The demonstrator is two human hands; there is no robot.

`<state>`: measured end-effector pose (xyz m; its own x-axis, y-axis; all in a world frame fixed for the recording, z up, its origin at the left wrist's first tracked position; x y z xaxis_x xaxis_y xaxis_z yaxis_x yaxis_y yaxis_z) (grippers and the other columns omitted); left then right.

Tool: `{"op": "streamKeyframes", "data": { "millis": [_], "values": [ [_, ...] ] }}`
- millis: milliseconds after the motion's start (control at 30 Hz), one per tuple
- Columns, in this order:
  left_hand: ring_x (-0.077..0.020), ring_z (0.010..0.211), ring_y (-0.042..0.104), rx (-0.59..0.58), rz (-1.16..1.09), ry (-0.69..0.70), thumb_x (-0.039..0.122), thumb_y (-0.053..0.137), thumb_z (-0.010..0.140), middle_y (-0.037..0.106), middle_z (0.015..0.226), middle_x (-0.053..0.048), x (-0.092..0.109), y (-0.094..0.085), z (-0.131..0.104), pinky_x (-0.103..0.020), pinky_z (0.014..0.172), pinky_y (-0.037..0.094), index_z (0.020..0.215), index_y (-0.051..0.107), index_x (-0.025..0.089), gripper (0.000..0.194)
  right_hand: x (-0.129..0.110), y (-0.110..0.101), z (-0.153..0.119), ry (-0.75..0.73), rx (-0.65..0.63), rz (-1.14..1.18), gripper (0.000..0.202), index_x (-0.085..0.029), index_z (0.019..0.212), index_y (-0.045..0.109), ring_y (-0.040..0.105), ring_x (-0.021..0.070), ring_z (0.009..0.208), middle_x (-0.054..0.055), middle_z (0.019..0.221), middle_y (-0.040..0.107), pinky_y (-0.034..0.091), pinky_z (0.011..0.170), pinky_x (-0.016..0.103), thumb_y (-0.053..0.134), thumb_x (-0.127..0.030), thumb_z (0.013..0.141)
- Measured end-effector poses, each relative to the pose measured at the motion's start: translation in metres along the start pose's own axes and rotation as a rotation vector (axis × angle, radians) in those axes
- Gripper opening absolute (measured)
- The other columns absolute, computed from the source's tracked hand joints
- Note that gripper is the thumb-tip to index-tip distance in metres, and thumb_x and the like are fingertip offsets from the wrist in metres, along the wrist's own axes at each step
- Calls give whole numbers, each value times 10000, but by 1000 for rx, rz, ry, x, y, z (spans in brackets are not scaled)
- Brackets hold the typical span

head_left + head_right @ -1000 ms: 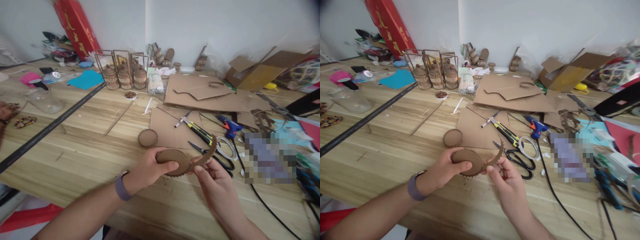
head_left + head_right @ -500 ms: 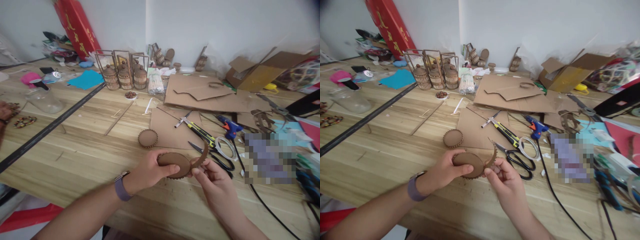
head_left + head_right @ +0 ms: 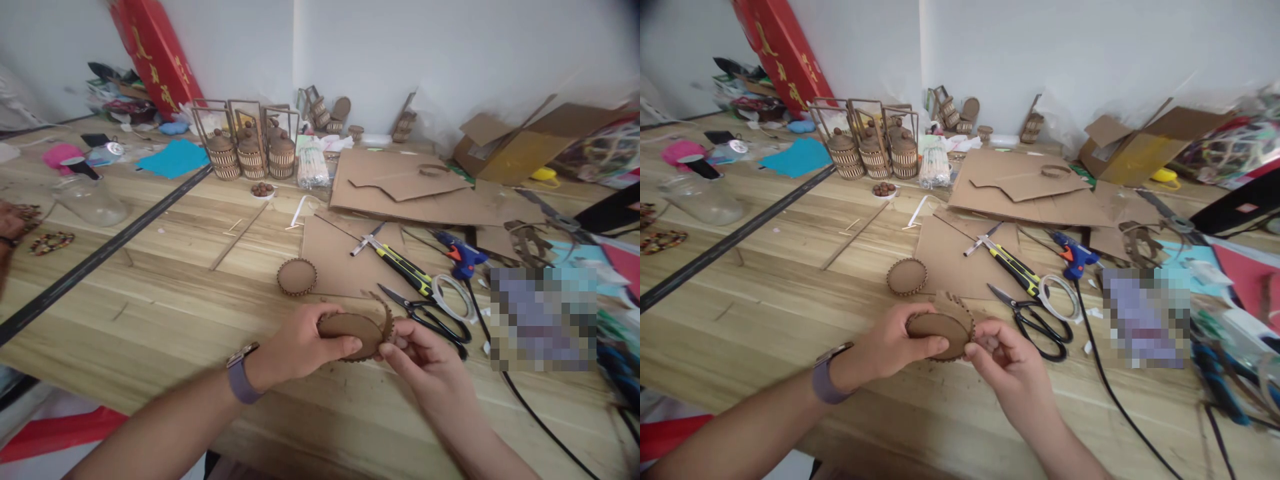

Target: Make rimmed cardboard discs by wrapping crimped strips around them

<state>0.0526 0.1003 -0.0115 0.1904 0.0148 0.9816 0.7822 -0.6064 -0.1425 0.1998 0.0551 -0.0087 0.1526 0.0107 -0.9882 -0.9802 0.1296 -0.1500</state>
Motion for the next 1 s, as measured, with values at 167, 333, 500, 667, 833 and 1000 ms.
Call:
{"op": "streamKeyframes", "data": {
  "millis": [167, 333, 500, 667, 833, 1000],
  "values": [
    [-157, 725, 558, 11, 86, 17, 361, 721, 740, 617, 768, 19, 1, -3, 0, -244, 636, 411, 884, 678, 162, 249, 3, 5, 4, 0, -67, 14, 179, -219, 713, 631, 564, 118, 527, -7, 601, 648, 458, 499, 205, 763, -337, 734],
    [-175, 750, 579, 32, 138, 20, 348, 713, 734, 641, 779, 10, 2, -5, 1, -256, 655, 421, 854, 683, 162, 223, 9, 7, 7, 44, -130, 2, 240, -211, 717, 632, 582, 128, 541, -8, 594, 642, 477, 521, 223, 768, -408, 734],
    [-196, 858, 634, 28, 44, -20, 292, 721, 724, 722, 939, -2, 1, -4, 4, -266, 747, 469, 990, 708, 178, 289, 1, 1, 10, 63, -139, -22, 304, -214, 828, 698, 631, 155, 640, 23, 705, 690, 529, 583, 247, 771, -488, 718],
    [-207, 837, 629, 1, 129, -66, 308, 733, 705, 709, 900, -5, -6, -1, 4, -271, 702, 454, 951, 696, 171, 285, -5, -6, 10, 45, -77, -44, 334, -221, 900, 717, 651, 167, 657, 30, 717, 709, 555, 608, 269, 747, -511, 736],
    [-173, 751, 584, -14, 139, -67, 326, 749, 694, 633, 794, 20, -7, 1, 3, -253, 638, 415, 902, 627, 172, 286, 0, -8, 11, 65, -48, -96, 336, -213, 808, 695, 628, 161, 596, 16, 656, 680, 526, 539, 261, 766, -521, 696],
    [-204, 918, 638, 62, -139, -75, 334, 781, 697, 698, 982, -13, -10, -4, 4, -263, 750, 485, 1018, 642, 184, 381, -2, -15, 12, 42, 39, -84, 355, -213, 805, 671, 625, 162, 609, 17, 671, 683, 534, 570, 268, 762, -537, 692]
  ]
}}
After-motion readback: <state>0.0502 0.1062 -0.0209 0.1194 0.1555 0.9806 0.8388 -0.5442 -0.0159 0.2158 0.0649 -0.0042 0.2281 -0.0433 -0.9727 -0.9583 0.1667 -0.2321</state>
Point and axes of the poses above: each hand's wrist, its own z-axis towards the middle knuckle, its own y-axis out of the palm, x = y × z, the point moved 10 cm from there along z, towards the middle knuckle
